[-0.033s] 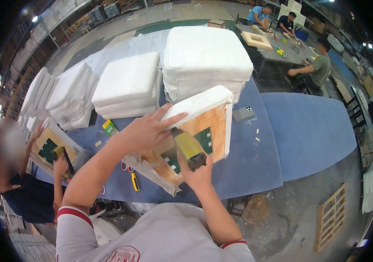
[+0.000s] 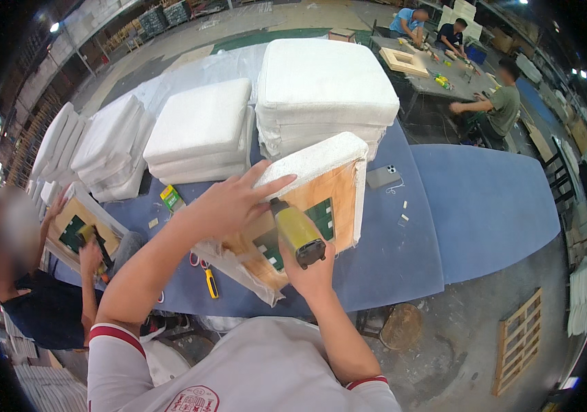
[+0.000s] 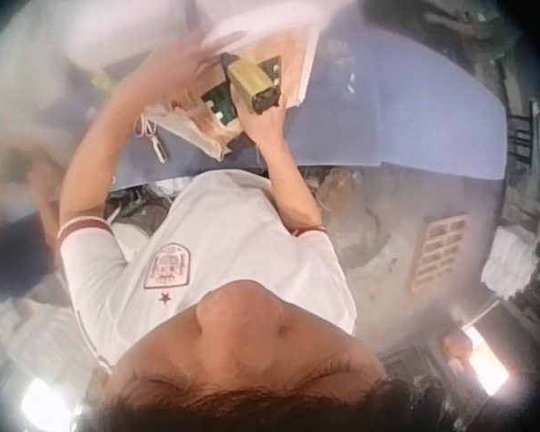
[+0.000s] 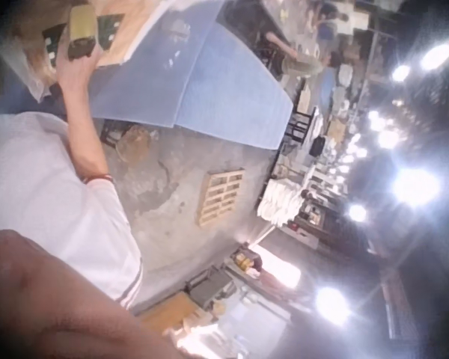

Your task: The person assembles a cushion by stapling white fabric to a wooden frame with a green insert. They repeatedly fold the fabric edges, staple them, trim excess with a utility knife, and flip the cushion to work on different sides. The finished cushion is placed on a stack of similar cushions.

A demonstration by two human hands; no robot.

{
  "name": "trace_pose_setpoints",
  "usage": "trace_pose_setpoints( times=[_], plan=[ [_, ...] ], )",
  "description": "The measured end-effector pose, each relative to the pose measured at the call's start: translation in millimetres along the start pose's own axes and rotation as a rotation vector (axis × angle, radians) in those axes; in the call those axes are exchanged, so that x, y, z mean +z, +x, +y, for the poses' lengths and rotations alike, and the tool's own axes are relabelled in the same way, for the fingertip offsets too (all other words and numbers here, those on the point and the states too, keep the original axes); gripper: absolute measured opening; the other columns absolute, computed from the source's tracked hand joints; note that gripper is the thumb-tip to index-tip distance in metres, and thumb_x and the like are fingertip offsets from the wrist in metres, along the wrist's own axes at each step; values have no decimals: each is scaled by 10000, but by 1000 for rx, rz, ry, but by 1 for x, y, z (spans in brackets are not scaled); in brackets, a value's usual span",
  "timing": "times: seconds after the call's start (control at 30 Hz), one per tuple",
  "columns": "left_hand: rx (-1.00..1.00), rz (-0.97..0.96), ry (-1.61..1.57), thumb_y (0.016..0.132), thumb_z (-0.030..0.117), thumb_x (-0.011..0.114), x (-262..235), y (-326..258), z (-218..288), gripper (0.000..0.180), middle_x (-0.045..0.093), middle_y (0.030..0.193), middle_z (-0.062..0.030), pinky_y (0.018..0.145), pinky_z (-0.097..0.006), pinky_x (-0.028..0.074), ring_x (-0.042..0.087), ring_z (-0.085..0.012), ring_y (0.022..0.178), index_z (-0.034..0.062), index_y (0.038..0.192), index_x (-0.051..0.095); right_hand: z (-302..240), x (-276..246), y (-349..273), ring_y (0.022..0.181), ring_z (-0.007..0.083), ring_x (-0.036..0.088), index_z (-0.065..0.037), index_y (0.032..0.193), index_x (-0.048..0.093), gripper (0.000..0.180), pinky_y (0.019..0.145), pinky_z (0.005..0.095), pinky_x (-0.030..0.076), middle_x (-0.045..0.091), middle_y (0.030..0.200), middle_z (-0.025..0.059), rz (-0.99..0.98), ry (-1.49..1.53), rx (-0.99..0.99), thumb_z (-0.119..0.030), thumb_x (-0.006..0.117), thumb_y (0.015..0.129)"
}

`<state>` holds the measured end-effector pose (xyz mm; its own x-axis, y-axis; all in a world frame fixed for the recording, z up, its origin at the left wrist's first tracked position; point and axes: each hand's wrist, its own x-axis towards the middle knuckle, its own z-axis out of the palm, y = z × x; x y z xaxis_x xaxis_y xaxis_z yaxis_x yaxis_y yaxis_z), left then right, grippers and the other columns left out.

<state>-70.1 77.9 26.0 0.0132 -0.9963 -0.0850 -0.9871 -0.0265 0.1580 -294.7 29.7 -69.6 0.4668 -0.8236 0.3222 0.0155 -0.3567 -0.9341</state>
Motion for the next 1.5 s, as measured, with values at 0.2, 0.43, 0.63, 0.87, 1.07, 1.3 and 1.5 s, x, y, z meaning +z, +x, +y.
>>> trace_pose_setpoints(
  times=[0.2, 0.43, 0.63, 0.87, 1.07, 1.3, 1.5],
  plan=[
    [-26, -16, 11, 1167, 271, 642, -3, -3, 3, 762, 390, 1802, -224, 1059, -519, 648, 755, -445, 1268, 488, 1815, 306, 0, -1, -7, 1016, 223, 815, 51, 1304, 778, 352, 922, 379, 627, 850, 1174, 145, -26, 97, 173, -114, 868, 1007],
    [-11, 25, 6, 1169, 278, 648, 4, -2, -2, 755, 411, 1791, -225, 1050, -510, 650, 768, -419, 1241, 485, 1814, 317, 19, 1, -7, 599, 87, 610, 25, 1227, 759, 277, 537, 283, 469, 741, 857, 40, -25, 87, 133, -190, 852, 1080],
    [6, 54, 30, 1055, 125, 729, 8, -2, -3, 940, 419, 1778, -252, 1039, -509, 653, 764, -432, 1242, 463, 1823, 305, -5, 9, 2, 813, 187, 768, 26, 1249, 785, 307, 739, 363, 603, 825, 1010, 108, -26, -25, -4, -183, 874, 1044],
    [-19, -54, -11, 944, 51, 781, -3, 0, -1, 1087, 360, 1835, -251, 1135, -535, 602, 669, -461, 1416, 456, 1827, 295, -15, 11, 1, 1085, 237, 838, 24, 1443, 734, 494, 980, 357, 623, 865, 1211, 156, -136, -35, -57, -41, 853, 968],
    [-28, -160, -418, 1119, 255, 672, -15, -6, -69, 798, 440, 1822, -222, 1362, -466, 380, 503, -410, 1630, 249, 1842, 333, 0, 19, -13, 1151, 261, 836, 3, 1505, 693, 571, 1027, 361, 612, 853, 1243, 174, -84, 188, 3, 1, 844, 955],
    [-223, -83, -358, 1260, 445, 398, -7, -20, -40, 636, 527, 1724, -279, 1311, -490, 406, 538, -488, 1563, 198, 1841, 315, 27, 29, -15, 1161, 274, 834, -2, 1531, 676, 611, 1038, 360, 604, 848, 1261, 190, -94, 271, 95, 16, 846, 945],
    [-183, -133, -125, 1230, 290, 535, -15, -30, -14, 651, 450, 1734, -315, 1261, -548, 470, 540, -563, 1527, 304, 1841, 311, 18, 29, -15, 1106, 317, 840, -34, 1553, 667, 679, 977, 366, 616, 846, 1224, 203, -71, 284, 105, -5, 872, 906]
  ],
)
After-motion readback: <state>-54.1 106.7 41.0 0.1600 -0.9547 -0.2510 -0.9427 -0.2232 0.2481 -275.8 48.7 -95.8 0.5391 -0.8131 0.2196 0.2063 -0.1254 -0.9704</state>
